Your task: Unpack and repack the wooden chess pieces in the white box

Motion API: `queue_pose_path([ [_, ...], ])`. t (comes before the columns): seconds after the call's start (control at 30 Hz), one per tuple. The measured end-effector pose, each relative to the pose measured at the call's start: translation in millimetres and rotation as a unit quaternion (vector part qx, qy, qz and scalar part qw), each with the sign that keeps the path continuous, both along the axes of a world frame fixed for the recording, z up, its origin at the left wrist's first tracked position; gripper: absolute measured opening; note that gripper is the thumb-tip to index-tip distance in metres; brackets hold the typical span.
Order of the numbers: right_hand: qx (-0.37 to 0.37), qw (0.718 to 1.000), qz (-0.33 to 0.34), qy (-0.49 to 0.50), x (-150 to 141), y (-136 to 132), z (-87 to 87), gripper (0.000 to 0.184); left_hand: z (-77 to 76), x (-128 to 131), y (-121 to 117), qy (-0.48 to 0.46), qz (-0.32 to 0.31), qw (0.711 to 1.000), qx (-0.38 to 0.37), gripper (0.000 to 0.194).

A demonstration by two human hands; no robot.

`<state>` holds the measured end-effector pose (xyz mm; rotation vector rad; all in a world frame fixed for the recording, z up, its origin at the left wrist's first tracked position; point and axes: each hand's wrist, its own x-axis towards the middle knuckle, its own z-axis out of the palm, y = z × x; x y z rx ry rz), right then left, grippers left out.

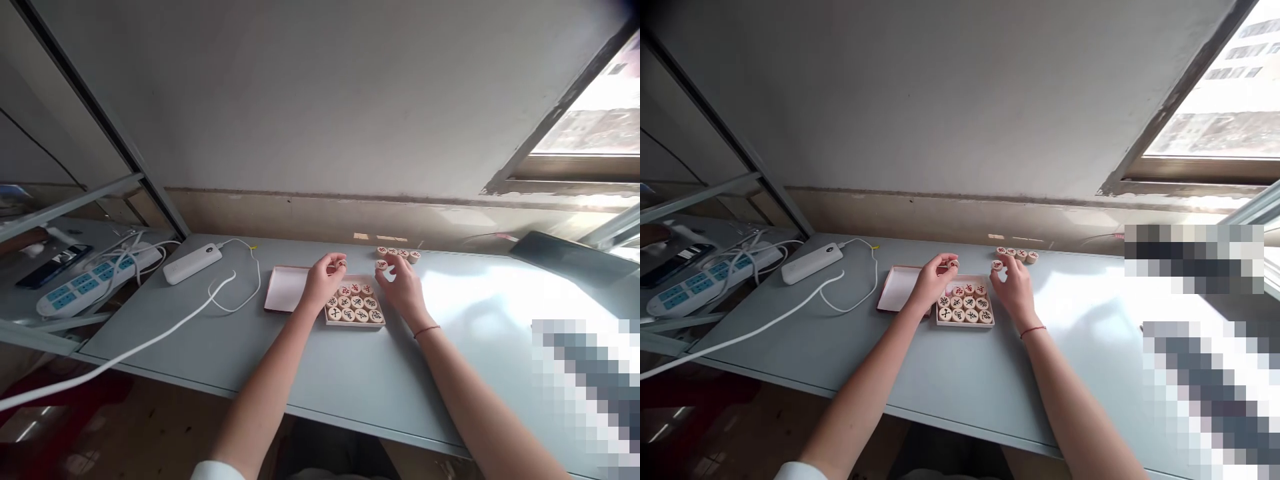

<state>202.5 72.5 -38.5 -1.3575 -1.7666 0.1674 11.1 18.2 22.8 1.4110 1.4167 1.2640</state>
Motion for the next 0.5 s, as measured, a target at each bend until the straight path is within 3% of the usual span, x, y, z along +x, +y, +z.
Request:
queue_pose_path([
  [0.1,-0.037,0.998,-0.044,-0.041,6.2,9.9,-7.8,0.018,-1.7,0.9,-0.9,0.031,-0.004,1.000,-0.004,0.033],
  [0.17,-0.031,0.998,-0.048,-0.033,3.3,5.4,-1.3,0.020,-3.0,3.5,-2.8,0.081,-0.010,0.997,0.008,0.033],
  [0.23,-0.016,1.000,0.003,0.009,-5.1,-7.9,13.3,0.025,-4.3,8.0,-4.6,0.152,-0.019,0.987,0.040,0.031],
  [0.33,-0.092,0.981,0.148,0.091,-22.3,-33.7,38.4,0.033,-4.3,16.2,-6.2,0.241,-0.044,0.965,0.095,0.031],
  [0.4,-0.122,0.969,0.165,0.134,-31.0,-45.3,49.2,0.032,-1.1,20.0,-7.7,0.271,-0.053,0.955,0.111,0.034],
  [0.5,-0.132,0.963,0.150,0.182,-32.1,-46.2,51.8,0.033,7.6,19.6,-17.0,0.290,-0.056,0.949,0.113,0.039],
])
